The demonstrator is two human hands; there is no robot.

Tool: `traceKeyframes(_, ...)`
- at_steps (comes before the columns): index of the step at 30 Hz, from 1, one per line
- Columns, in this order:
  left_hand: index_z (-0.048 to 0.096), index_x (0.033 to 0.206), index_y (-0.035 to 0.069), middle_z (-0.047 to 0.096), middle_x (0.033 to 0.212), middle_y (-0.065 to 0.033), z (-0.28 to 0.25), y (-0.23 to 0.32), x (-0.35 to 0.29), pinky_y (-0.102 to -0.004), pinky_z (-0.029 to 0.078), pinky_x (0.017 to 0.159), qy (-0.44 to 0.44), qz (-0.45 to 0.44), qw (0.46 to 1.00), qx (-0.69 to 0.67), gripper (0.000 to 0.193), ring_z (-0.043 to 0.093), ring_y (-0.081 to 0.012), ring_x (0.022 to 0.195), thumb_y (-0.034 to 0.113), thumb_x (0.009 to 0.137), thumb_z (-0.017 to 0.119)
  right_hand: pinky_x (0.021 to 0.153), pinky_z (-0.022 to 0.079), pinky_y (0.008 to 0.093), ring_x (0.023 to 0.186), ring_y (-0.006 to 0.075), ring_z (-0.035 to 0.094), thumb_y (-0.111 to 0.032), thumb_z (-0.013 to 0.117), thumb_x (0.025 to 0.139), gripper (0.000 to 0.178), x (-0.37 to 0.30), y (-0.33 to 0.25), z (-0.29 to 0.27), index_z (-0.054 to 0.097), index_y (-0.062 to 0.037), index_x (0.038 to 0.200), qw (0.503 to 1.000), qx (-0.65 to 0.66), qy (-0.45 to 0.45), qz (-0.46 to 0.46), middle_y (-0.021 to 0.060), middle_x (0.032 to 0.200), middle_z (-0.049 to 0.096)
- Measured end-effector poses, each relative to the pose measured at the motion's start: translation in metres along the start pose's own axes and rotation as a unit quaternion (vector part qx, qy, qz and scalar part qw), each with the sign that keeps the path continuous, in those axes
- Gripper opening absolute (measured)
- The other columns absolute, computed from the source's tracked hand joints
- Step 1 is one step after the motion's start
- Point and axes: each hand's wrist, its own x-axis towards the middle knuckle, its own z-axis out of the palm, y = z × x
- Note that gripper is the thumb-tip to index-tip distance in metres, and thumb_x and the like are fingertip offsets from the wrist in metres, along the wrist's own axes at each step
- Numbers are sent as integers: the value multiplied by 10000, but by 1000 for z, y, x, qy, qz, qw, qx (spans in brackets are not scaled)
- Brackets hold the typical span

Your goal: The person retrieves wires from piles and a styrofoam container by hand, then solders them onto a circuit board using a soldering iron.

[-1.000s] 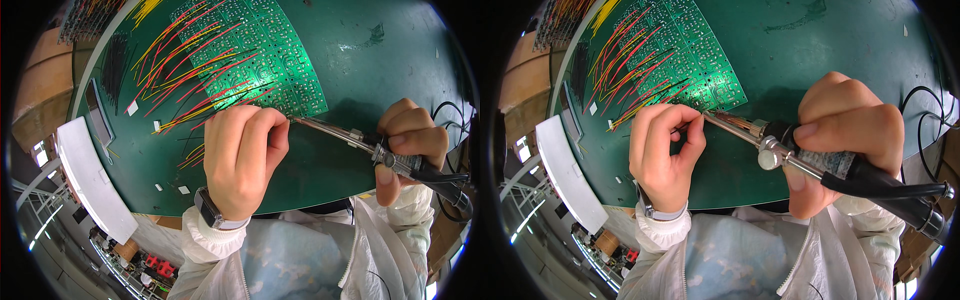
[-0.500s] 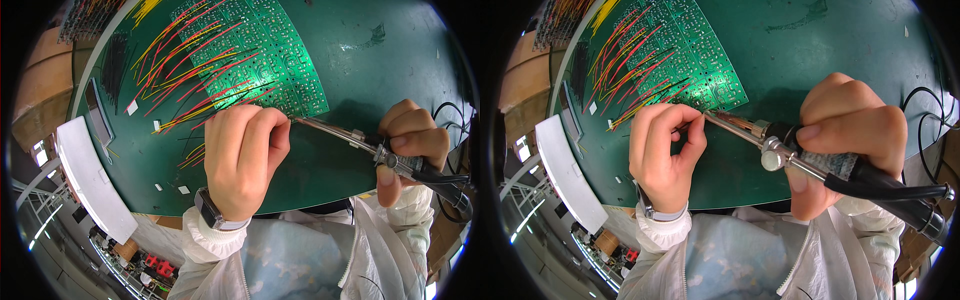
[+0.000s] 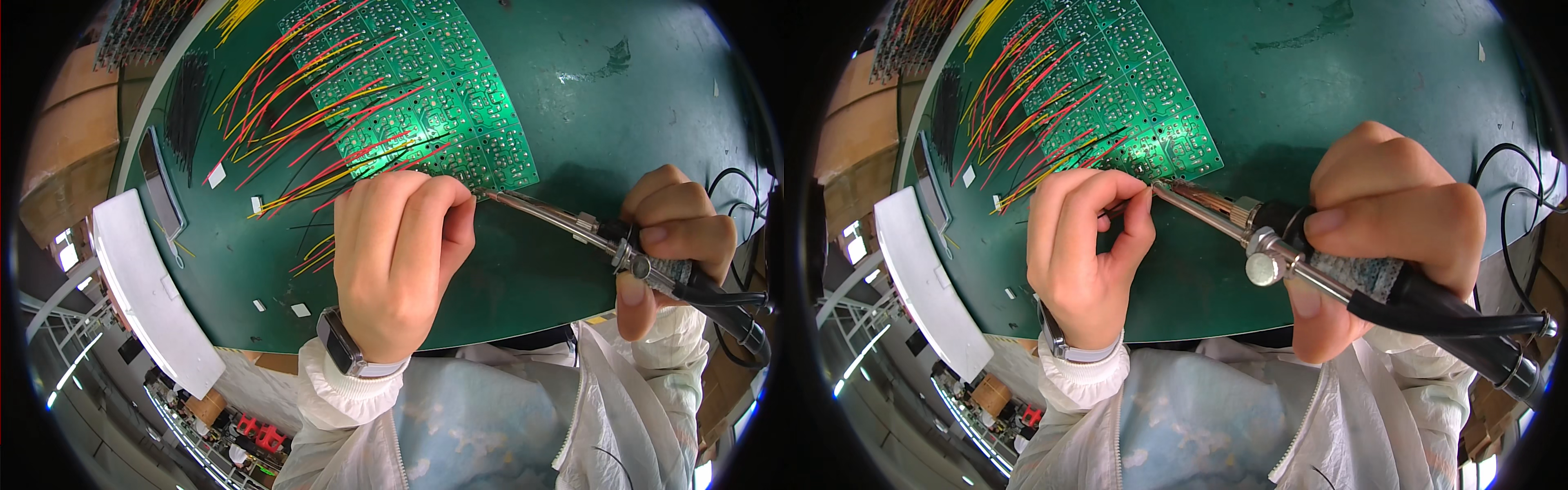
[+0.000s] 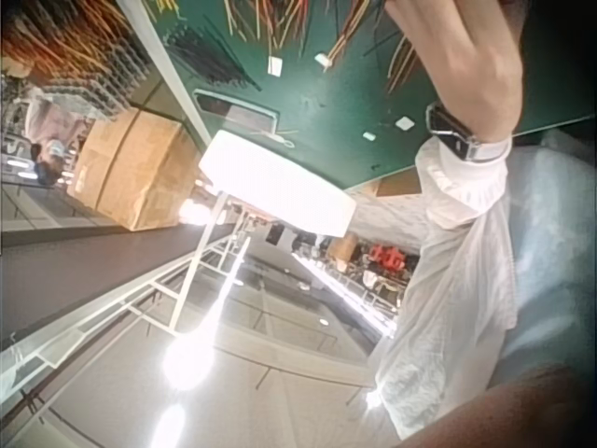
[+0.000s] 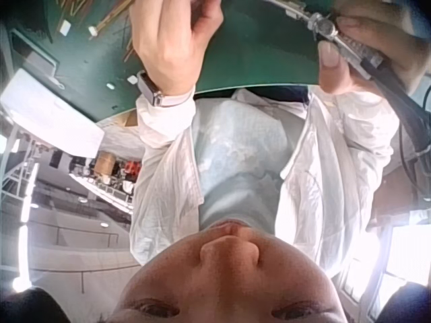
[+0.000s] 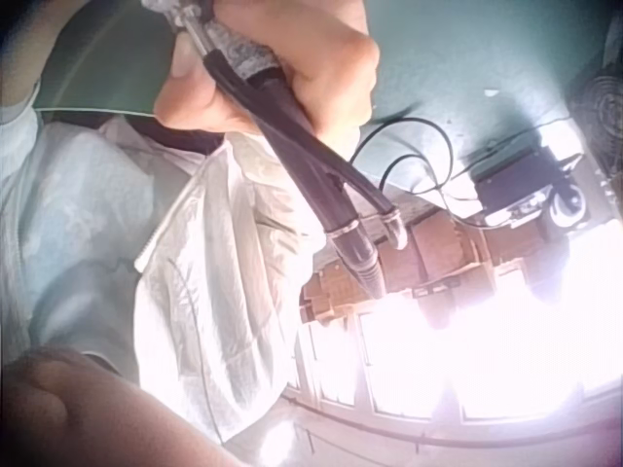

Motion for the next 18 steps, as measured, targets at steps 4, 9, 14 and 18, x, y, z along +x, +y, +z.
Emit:
traceKeyframes(4, 560, 797, 24, 497, 757, -60, 0, 0, 0, -326, 392, 600, -2, -1, 1000, 4, 256, 525, -215, 690, -84, 590, 666, 444, 344, 253, 522, 160, 402, -123, 648, 618, 317, 0, 1, 0, 431, -34, 832, 1000, 13, -6, 0, 84, 667, 433)
traceKeyframes(9, 559, 796, 21, 495, 756, -61, 0, 0, 1, -325, 390, 598, -2, 4, 1000, 3, 256, 521, -215, 684, -86, 588, 665, 443, 345, 251, 524, 158, 402, -131, 661, 622, 325, 0, 1, 1, 433, -33, 832, 1000, 10, 1, -1, 82, 668, 435)
traceKeyframes(14, 559, 796, 21, 496, 756, -61, -1, -1, 0, -324, 389, 596, -3, 8, 1000, 2, 253, 520, -216, 683, -86, 591, 663, 444, 347, 251, 524, 157, 403, -129, 659, 623, 323, 0, 1, 1, 431, -33, 831, 1000, 9, 0, -1, 82, 668, 436)
traceKeyframes(18, 559, 801, 21, 498, 760, -62, -1, 1, 1, -326, 388, 594, -8, 5, 1000, 8, 255, 521, -216, 685, -82, 594, 666, 446, 350, 252, 523, 157, 403, -126, 653, 624, 318, 0, 1, 0, 428, -36, 831, 1000, 7, -1, -1, 83, 667, 435)
